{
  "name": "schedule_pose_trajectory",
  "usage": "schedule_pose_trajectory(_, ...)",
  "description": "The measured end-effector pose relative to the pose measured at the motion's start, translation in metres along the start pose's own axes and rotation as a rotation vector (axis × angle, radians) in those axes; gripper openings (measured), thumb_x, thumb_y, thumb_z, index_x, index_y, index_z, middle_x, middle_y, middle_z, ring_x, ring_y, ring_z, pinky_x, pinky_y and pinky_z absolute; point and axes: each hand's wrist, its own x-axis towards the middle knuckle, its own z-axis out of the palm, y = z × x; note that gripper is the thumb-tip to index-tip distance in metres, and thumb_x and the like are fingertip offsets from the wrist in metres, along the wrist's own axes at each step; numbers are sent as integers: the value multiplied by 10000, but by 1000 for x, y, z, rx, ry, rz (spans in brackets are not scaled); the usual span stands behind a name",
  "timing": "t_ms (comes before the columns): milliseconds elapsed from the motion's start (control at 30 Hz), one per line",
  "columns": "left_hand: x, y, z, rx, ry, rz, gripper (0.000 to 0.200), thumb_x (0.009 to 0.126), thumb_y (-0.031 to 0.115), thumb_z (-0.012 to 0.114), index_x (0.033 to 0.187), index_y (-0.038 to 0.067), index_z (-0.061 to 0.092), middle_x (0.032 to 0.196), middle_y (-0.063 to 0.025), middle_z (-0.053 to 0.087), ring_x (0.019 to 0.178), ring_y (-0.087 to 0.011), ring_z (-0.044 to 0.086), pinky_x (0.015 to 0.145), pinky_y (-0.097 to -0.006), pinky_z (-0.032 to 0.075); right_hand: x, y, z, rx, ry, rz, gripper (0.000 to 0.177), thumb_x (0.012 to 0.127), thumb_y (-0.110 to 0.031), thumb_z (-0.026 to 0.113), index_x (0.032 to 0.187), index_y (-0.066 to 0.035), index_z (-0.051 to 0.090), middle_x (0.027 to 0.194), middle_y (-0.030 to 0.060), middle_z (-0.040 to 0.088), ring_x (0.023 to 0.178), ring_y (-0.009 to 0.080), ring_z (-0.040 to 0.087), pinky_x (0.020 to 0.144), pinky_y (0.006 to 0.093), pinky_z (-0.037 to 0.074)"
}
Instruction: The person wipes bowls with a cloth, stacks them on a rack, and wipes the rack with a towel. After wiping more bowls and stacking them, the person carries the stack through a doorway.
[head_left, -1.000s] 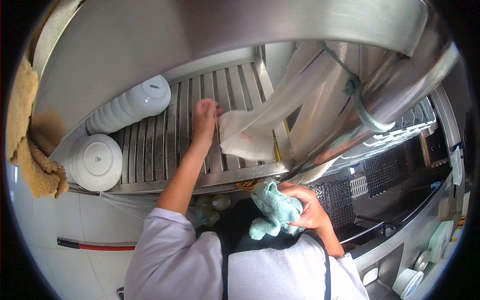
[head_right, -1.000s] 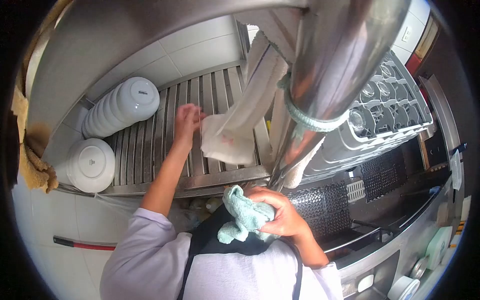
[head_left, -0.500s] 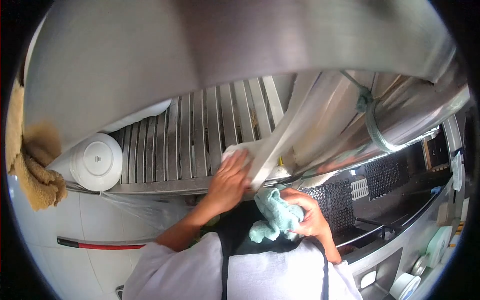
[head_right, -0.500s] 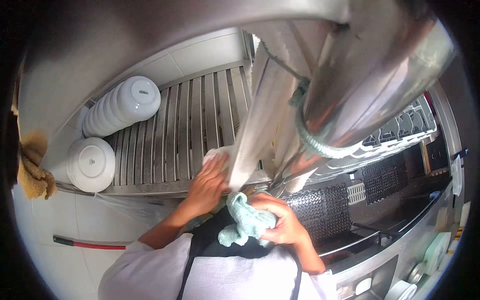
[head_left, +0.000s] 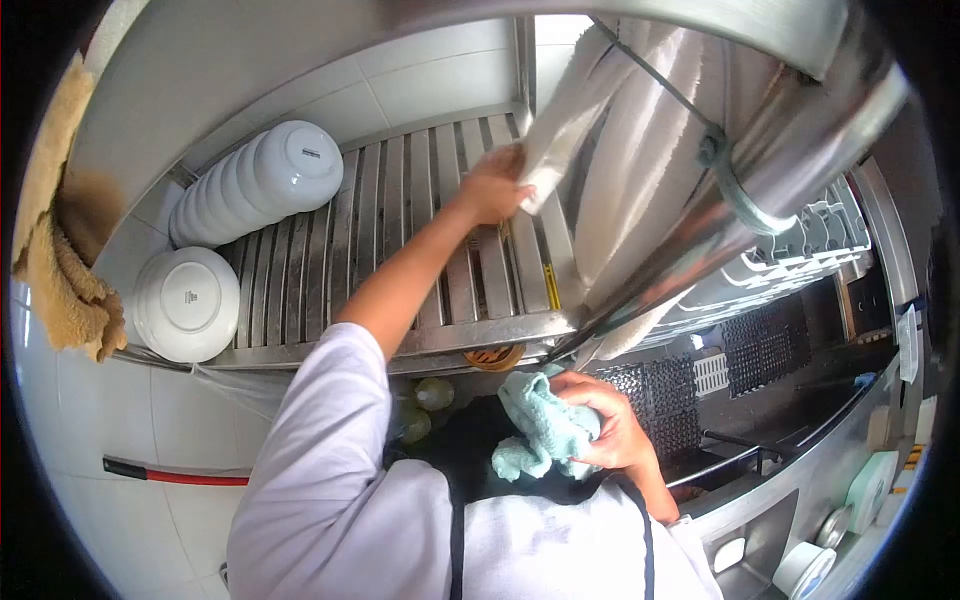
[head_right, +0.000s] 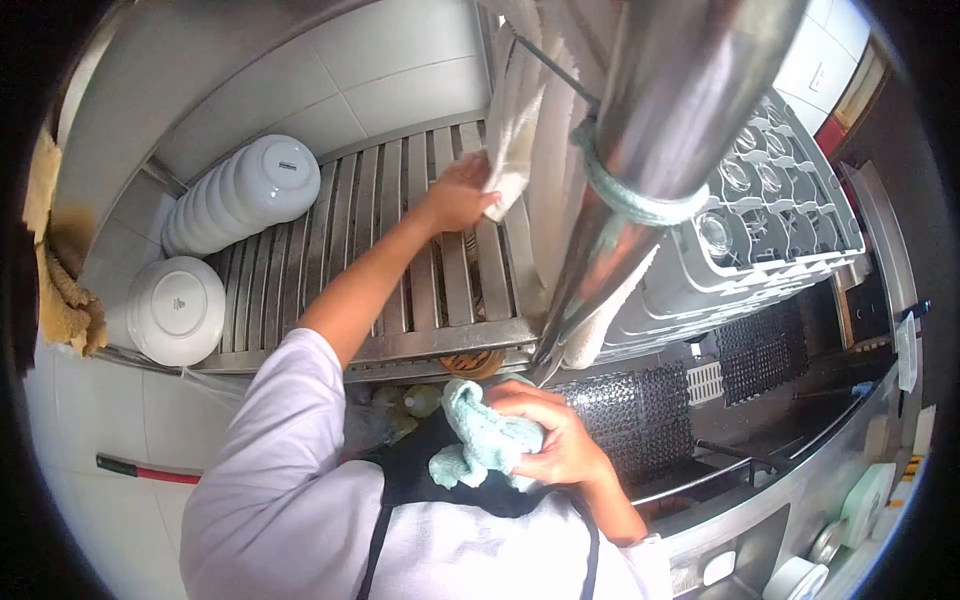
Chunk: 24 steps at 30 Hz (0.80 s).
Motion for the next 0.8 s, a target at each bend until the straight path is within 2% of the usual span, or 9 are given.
schedule_pose_trajectory(67, 9, 22, 28, -3, 145, 57, 676, 1031, 452, 383, 1509, -24, 339, 1606, -277, 216, 1513, -407, 163, 1238, -477, 153, -5, -6, 2, -49, 7, 13, 517, 687, -150, 797, 1158, 1, 645, 1157, 180, 645, 1068, 318, 636, 947, 393, 473)
schedule_pose_trajectory(233, -94, 104, -11, -117, 17, 165, 623, 980, 343, 518, 1456, -45, 410, 1568, -277, 308, 1487, -423, 240, 1235, -487, 175, -34, -4, -2, 73, 252, 33, 508, 705, -182, 814, 1151, 3, 654, 1196, 174, 635, 1109, 289, 624, 967, 382, 463)
schedule_pose_trajectory(267, -118, 117, -21, -112, -59, 168, 635, 972, 316, 537, 1482, -30, 385, 1597, -249, 267, 1501, -399, 216, 1233, -476, 185, -38, -6, -4, 86, 289, 47, 514, 703, -188, 826, 1151, -1, 656, 1215, 170, 629, 1135, 271, 612, 976, 377, 457)
schedule_pose_trajectory(300, -138, 125, -28, -108, -134, 171, 653, 964, 289, 557, 1509, -14, 361, 1625, -221, 226, 1516, -376, 192, 1232, -466, 195, -41, -7, -6, 65, 309, 37, 517, 698, -183, 829, 1151, -2, 656, 1216, 171, 629, 1136, 271, 611, 976, 377, 456)
schedule_pose_trajectory(400, -164, 125, -32, -156, -104, 180, 649, 960, 277, 557, 1511, -5, 362, 1614, -213, 262, 1509, -373, 218, 1230, -472, 199, -47, -11, -7, 24, 348, 37, 542, 670, -169, 843, 1152, -7, 655, 1218, 174, 631, 1133, 278, 611, 978, 379, 453)
schedule_pose_trajectory(533, -131, 110, -13, -127, 147, 174, 563, 920, 214, 593, 1404, -48, 477, 1521, -259, 396, 1466, -385, 304, 1210, -487, 245, -50, -11, -4, -49, 357, 46, 576, 640, -191, 855, 1149, -15, 653, 1205, 176, 640, 1144, 298, 606, 991, 397, 447)
schedule_pose_trajectory(667, -34, 104, 33, -331, 410, 27, 434, 832, 89, 619, 1251, -21, 594, 1400, -222, 523, 1353, -379, 460, 1139, -425, 370, -44, -7, 1, -50, 312, 66, 581, 634, -194, 864, 1139, -5, 650, 1230, 158, 637, 1166, 288, 598, 1005, 390, 437)
schedule_pose_trajectory(733, 1, 115, 22, -76, 111, 247, 391, 806, 92, 644, 1186, -2, 641, 1352, -208, 555, 1295, -373, 513, 1088, -396, 418, -36, -11, 8, -38, 280, 118, 571, 635, -185, 862, 1136, -9, 651, 1230, 150, 638, 1154, 282, 605, 998, 381, 441)
schedule_pose_trajectory(800, 14, 134, 15, -447, 160, 135, 399, 776, 134, 703, 1163, 39, 679, 1345, -204, 562, 1262, -356, 535, 1059, -432, 428, -35, -7, 8, -137, 217, 146, 560, 635, -168, 860, 1134, -19, 653, 1230, 142, 640, 1129, 262, 618, 986, 365, 449)
